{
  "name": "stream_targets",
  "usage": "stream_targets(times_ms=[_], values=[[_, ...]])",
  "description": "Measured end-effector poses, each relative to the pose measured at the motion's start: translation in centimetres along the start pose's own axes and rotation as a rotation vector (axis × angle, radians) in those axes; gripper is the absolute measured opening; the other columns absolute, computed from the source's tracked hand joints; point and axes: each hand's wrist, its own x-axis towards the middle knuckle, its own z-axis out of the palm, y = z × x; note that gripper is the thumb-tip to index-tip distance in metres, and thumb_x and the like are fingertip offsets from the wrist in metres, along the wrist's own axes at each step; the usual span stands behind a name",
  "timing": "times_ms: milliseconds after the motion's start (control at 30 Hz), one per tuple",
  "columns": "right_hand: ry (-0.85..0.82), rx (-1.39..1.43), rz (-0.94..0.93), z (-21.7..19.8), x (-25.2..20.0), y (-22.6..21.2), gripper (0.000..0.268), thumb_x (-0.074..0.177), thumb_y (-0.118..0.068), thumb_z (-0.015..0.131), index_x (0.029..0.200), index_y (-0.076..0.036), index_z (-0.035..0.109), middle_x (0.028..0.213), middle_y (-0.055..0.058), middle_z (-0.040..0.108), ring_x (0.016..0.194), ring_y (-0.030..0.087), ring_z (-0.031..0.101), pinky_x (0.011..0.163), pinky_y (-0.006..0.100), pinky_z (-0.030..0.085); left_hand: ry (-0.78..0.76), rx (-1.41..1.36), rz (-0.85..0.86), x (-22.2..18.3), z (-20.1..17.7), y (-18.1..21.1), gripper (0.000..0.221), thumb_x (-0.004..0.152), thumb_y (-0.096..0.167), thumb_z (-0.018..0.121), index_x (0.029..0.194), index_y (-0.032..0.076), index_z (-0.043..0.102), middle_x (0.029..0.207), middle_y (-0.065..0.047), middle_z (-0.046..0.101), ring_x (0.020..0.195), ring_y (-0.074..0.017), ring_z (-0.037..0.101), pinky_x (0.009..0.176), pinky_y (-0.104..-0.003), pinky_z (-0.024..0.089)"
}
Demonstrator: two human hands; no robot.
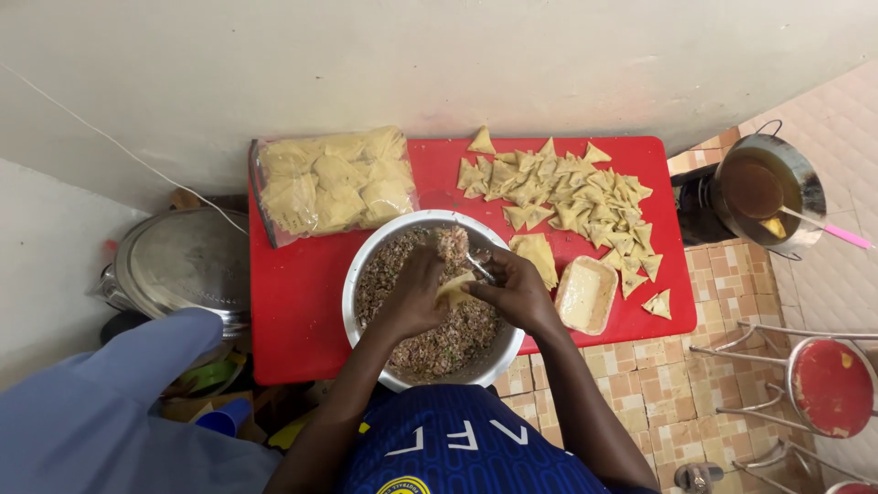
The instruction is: Filling and folding samosa pastry wrappers with a meat and lentil mixture on a red table
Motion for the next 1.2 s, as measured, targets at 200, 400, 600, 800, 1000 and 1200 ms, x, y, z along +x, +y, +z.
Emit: stream_targets(times_ms=[200,400,600,800,1000,1200], values=[[0.017,-0.001,0.012,0.1,-0.3,-3.3,0.047,0.084,0.002,0.096,0.128,-0.003,0.081,0.095,0.012,0.083,0.087,0.017,0.07,0.08,0.031,0.061,-0.3,-0.537,-0.102,-1.5,4.5,-3.6,0.116,0.088,0.025,0.084,0.174,-0.005,0.013,0.137,-0.044,0.062,0.126,-0.0597,0.068,0.102,-0.064,0.057],[0.052,0.014,0.013,-0.7,0.1,-1.6,0.045,0.083,0.0,0.098,0.125,-0.003,0.081,0.098,0.012,0.084,0.088,0.018,0.073,0.079,0.031,0.063,-0.198,-0.866,-0.037,-2.2,5.2,-3.4,0.135,0.068,0.031,0.112,0.17,-0.007,0.034,0.159,-0.043,0.055,0.15,-0.0608,0.052,0.129,-0.069,0.04],[0.119,0.07,-0.114,-0.8,-0.4,-2.5,0.026,0.097,-0.006,0.091,0.121,-0.002,0.081,0.091,0.017,0.079,0.082,0.02,0.075,0.072,0.031,0.064,0.053,-0.827,-0.082,-1.6,9.4,-7.3,0.091,0.086,0.014,0.099,0.162,-0.003,0.053,0.139,-0.033,0.073,0.133,-0.0531,0.07,0.116,-0.066,0.054],[0.114,-0.152,-0.262,-1.5,-0.9,6.3,0.019,0.096,-0.004,0.091,0.113,0.002,0.086,0.098,0.024,0.083,0.096,0.029,0.083,0.078,0.042,0.064,0.205,-0.784,-0.067,-1.4,9.0,-8.8,0.075,0.095,0.023,0.095,0.156,0.0,0.059,0.131,-0.028,0.077,0.127,-0.0461,0.075,0.113,-0.061,0.057],[0.284,-0.311,-0.216,0.4,-2.0,2.7,0.015,0.106,-0.013,0.082,0.113,0.0,0.084,0.102,0.03,0.082,0.103,0.048,0.082,0.084,0.054,0.063,0.196,-0.855,0.015,-1.2,5.0,-6.0,0.061,0.093,0.008,0.092,0.147,-0.002,0.065,0.126,-0.029,0.078,0.123,-0.0475,0.075,0.112,-0.062,0.057],[-0.388,-1.508,0.168,6.0,-1.3,12.2,0.028,0.113,-0.019,0.061,0.106,-0.007,0.085,0.097,0.011,0.084,0.094,0.026,0.084,0.083,0.047,0.069,0.212,-0.869,0.031,-1.6,4.5,-6.6,0.061,0.089,0.007,0.092,0.145,0.0,0.068,0.129,-0.027,0.079,0.123,-0.0427,0.076,0.112,-0.061,0.058]])
